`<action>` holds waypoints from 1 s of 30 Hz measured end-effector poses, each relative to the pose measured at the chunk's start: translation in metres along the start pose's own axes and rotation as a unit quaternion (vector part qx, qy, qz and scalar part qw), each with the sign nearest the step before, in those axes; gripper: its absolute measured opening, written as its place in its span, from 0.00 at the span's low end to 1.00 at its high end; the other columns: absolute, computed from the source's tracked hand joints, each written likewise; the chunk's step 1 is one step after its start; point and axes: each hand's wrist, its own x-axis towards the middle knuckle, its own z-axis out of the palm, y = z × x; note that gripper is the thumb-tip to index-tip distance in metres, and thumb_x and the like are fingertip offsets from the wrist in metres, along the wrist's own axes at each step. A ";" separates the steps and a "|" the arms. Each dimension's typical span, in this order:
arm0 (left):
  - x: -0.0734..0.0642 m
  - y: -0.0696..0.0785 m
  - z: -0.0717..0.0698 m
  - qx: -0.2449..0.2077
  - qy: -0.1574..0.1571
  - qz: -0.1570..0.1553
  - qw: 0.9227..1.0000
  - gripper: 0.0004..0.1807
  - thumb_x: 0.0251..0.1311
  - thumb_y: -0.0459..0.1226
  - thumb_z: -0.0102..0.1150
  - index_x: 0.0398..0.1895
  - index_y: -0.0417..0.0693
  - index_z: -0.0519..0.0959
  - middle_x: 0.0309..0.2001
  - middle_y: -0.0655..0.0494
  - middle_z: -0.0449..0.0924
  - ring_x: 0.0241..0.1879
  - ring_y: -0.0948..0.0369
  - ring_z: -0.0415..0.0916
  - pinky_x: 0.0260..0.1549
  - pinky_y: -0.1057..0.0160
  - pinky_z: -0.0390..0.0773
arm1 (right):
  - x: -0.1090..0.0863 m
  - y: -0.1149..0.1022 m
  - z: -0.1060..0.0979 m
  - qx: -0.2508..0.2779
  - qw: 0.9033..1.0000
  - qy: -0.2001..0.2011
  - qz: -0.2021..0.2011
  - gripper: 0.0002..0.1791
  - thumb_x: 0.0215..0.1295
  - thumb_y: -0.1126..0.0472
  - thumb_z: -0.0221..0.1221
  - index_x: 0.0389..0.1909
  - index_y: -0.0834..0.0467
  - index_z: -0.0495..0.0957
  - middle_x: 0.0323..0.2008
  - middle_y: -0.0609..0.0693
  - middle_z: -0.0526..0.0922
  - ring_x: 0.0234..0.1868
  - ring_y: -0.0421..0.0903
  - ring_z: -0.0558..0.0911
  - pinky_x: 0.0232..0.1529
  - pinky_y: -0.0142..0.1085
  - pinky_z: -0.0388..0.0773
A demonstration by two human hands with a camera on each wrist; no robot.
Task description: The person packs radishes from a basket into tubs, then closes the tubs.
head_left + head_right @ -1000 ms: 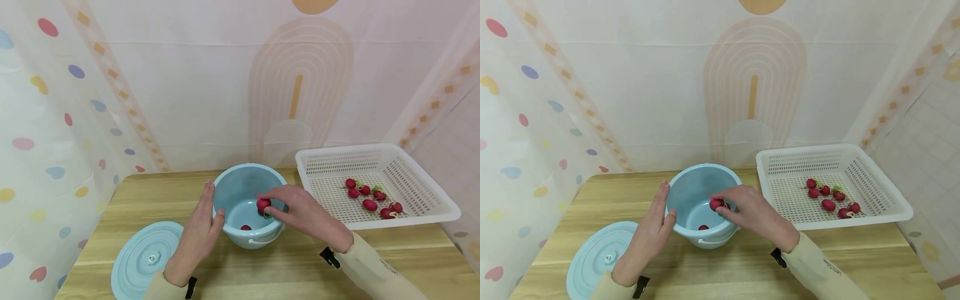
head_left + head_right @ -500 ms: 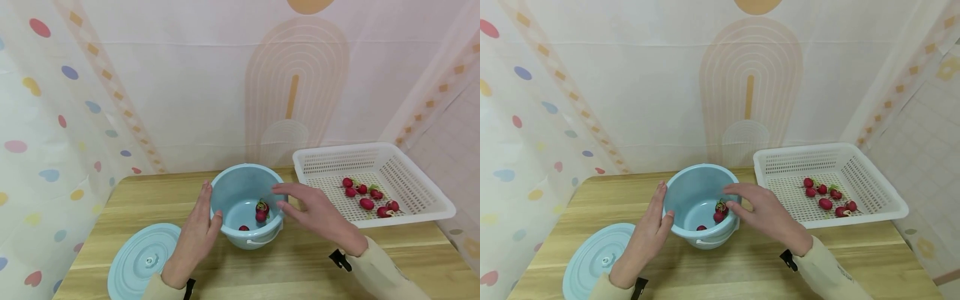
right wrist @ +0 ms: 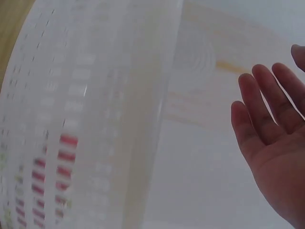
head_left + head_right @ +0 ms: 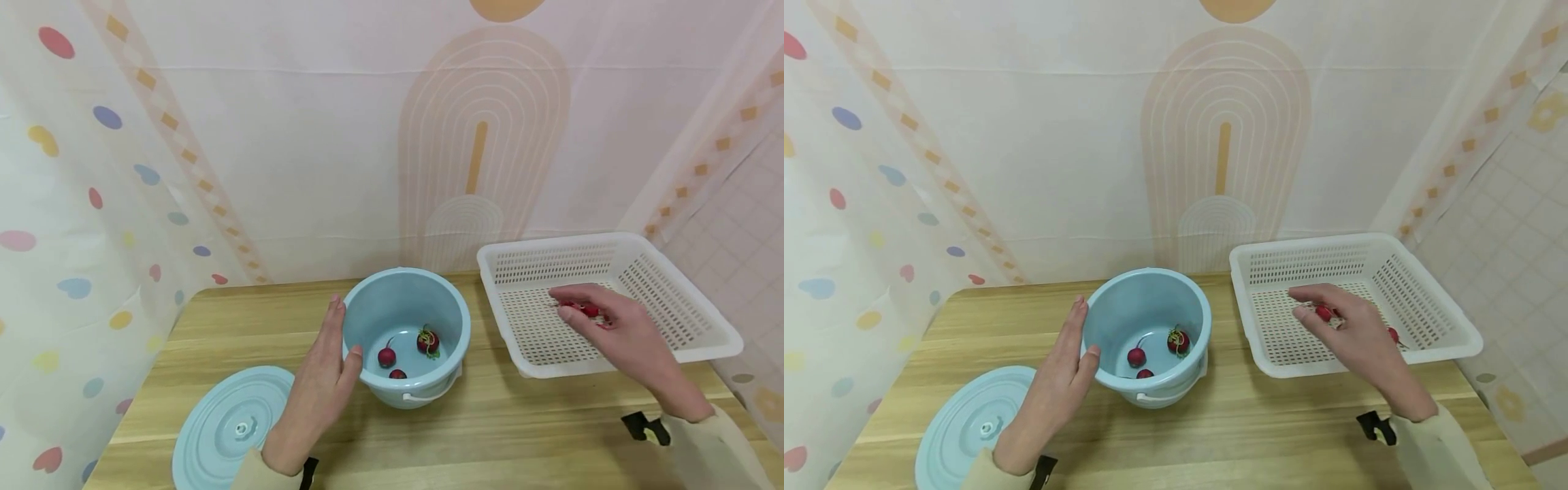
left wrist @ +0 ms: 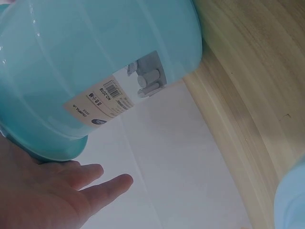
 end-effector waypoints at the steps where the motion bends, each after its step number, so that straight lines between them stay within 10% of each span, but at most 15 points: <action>1: 0.000 0.000 0.000 -0.001 0.000 0.000 1.000 0.38 0.76 0.40 0.48 0.82 0.35 0.50 0.83 0.46 0.45 0.79 0.46 0.52 0.71 0.41 0.63 | -0.001 0.004 -0.006 0.006 1.000 -0.007 0.014 0.16 0.68 0.66 0.66 0.55 0.50 0.86 0.44 0.39 0.88 0.31 0.35 0.81 0.26 0.27 0.75; 8: 0.000 0.000 0.000 -0.003 -0.001 -0.002 1.000 0.38 0.76 0.40 0.48 0.82 0.34 0.49 0.83 0.46 0.45 0.79 0.47 0.51 0.71 0.42 0.63 | -0.008 0.040 -0.037 -0.008 0.997 -0.064 0.052 0.16 0.72 0.64 0.64 0.58 0.55 0.84 0.53 0.27 0.81 0.53 0.20 0.76 0.50 0.14 0.69; 17: -0.001 -0.001 -0.001 -0.003 -0.005 -0.006 1.000 0.37 0.77 0.40 0.47 0.82 0.35 0.49 0.83 0.47 0.45 0.80 0.48 0.50 0.71 0.42 0.63 | -0.008 0.073 -0.055 -0.018 0.988 -0.122 0.092 0.16 0.72 0.60 0.64 0.59 0.54 0.83 0.51 0.28 0.83 0.51 0.22 0.78 0.42 0.21 0.78; 30: -0.001 0.001 -0.002 -0.006 -0.008 -0.007 1.000 0.37 0.78 0.42 0.44 0.83 0.36 0.49 0.84 0.48 0.45 0.80 0.48 0.51 0.71 0.41 0.64 | 0.006 0.101 -0.062 -0.009 0.964 -0.240 0.118 0.21 0.74 0.61 0.62 0.64 0.64 0.78 0.57 0.63 0.83 0.49 0.27 0.81 0.42 0.31 0.83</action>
